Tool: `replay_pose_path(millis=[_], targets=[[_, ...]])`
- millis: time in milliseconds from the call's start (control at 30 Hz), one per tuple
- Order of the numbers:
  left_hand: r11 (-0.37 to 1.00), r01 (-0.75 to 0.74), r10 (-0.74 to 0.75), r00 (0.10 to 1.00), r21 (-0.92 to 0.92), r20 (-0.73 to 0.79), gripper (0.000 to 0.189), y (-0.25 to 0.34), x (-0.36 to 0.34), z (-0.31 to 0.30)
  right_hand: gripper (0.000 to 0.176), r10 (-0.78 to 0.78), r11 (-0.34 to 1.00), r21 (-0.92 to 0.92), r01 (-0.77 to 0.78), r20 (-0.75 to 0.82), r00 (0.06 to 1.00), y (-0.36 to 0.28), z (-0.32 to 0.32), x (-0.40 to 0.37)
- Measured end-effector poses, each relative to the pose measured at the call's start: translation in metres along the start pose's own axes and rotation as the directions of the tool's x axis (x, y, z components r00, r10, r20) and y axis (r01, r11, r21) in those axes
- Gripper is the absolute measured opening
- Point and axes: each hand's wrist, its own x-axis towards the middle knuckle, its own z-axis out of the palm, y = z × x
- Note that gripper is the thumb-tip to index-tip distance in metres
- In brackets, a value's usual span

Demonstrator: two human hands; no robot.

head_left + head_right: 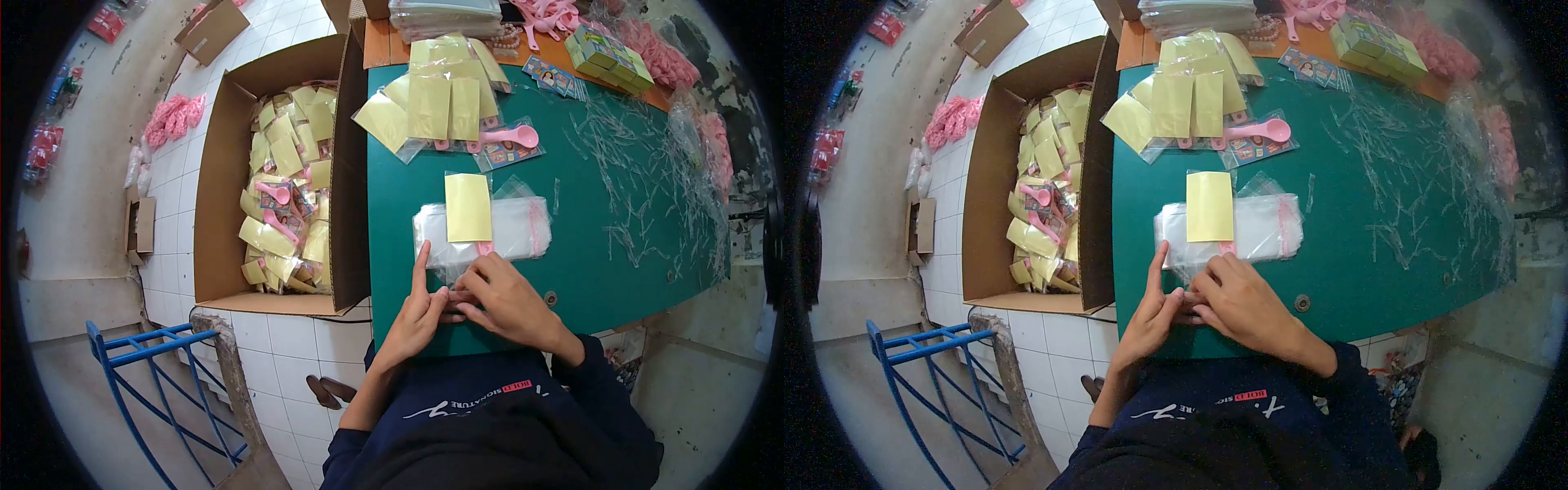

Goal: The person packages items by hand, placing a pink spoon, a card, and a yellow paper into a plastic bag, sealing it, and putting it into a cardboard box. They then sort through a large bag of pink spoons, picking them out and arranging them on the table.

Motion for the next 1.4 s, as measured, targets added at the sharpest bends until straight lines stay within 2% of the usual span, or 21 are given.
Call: replay_pose_path(millis=[133,267,333,400,467,533,633,733,833,933,1033,1067,1133,1167,1200,1233,1267,1300,1367,1400], targets=[[0.978,-0.081,0.092,0.995,0.192,-0.049,0.063,0.003,-0.003,0.003,0.021,-0.008,0.996,0.091,0.005,0.029,1.000,-0.001,0.002,0.003],[0.814,-0.256,0.303,0.953,0.522,-0.005,0.068,-0.009,0.001,0.002,0.020,0.088,0.985,0.144,-0.091,0.029,0.996,-0.003,-0.005,0.002],[0.794,-0.227,0.287,0.958,0.564,-0.019,0.068,-0.002,0.000,0.009,0.019,0.151,0.981,0.124,-0.151,0.007,0.989,-0.005,-0.008,0.002],[0.796,-0.154,0.214,0.976,0.585,-0.034,0.067,0.005,-0.003,0.013,0.019,0.122,0.987,0.107,-0.124,0.026,0.992,-0.003,-0.008,0.000],[0.861,-0.117,0.161,0.986,0.496,-0.047,0.068,0.006,-0.002,0.013,0.018,0.090,0.990,0.104,-0.093,0.034,0.995,-0.001,-0.008,-0.002],[0.947,-0.135,0.157,0.986,0.290,-0.055,0.068,-0.003,0.004,0.012,0.018,0.059,0.992,0.111,-0.061,0.025,0.998,0.001,-0.007,-0.003],[0.955,-0.098,0.134,0.985,0.281,-0.111,0.074,-0.006,0.019,0.011,0.018,0.025,0.997,0.077,-0.026,0.020,0.999,0.002,-0.006,-0.003],[0.989,-0.096,0.114,0.978,0.108,-0.172,0.079,-0.005,0.027,0.015,0.017,0.030,0.998,0.061,-0.033,0.059,0.998,0.006,-0.011,-0.003],[0.973,-0.105,0.144,0.972,0.205,-0.185,0.079,0.000,0.030,0.021,0.017,0.039,0.987,0.150,-0.057,0.118,0.992,0.014,-0.019,-0.004],[0.970,-0.083,0.136,0.964,0.229,-0.227,0.076,-0.003,0.032,0.026,0.018,-0.050,0.951,0.310,-0.003,0.164,0.985,0.024,-0.036,-0.006],[0.995,-0.081,0.093,0.949,0.053,-0.300,0.072,0.000,0.035,0.026,0.020,-0.189,0.867,0.497,0.032,0.269,0.944,0.044,-0.070,-0.009],[0.992,-0.093,0.110,0.969,0.084,-0.222,0.063,0.001,0.032,0.022,0.021,-0.224,0.853,0.521,0.032,0.310,0.924,0.056,-0.095,-0.011],[0.998,-0.044,0.051,0.988,0.054,-0.143,0.054,0.005,0.029,0.019,0.018,-0.342,0.788,0.597,0.147,0.227,0.912,0.105,-0.151,-0.030],[0.999,-0.016,0.021,0.994,0.045,-0.104,0.051,0.008,0.028,0.018,0.014,-0.238,0.747,0.655,0.117,0.098,0.966,0.144,-0.181,-0.056],[0.998,0.008,-0.001,0.995,0.064,-0.098,0.038,0.011,0.026,0.018,0.016,0.079,0.711,0.702,-0.029,-0.038,0.996,0.175,-0.211,-0.081],[0.999,0.018,-0.015,0.997,0.045,-0.078,0.035,0.011,0.024,0.016,0.022,0.157,0.978,-0.050,-0.202,-0.455,0.876,0.222,-0.229,-0.108],[0.999,0.024,-0.023,0.998,0.024,-0.060,0.032,0.011,0.023,0.014,0.028,0.205,0.505,-0.428,-0.750,-0.784,0.586,0.268,-0.247,-0.135],[1.000,0.024,-0.024,0.999,-0.002,-0.045,0.030,0.011,0.025,0.013,0.030,0.427,0.359,-0.347,-0.866,-0.764,0.483,0.256,-0.252,-0.138],[1.000,0.004,-0.004,1.000,0.005,-0.021,0.027,0.011,0.026,0.009,0.034,0.756,0.001,-0.252,-0.968,-0.633,0.166,0.207,-0.250,-0.144],[1.000,0.007,-0.007,1.000,0.006,-0.021,0.027,0.010,0.024,0.009,0.038,0.661,0.311,-0.213,-0.926,-0.652,0.372,0.181,-0.227,-0.130]])
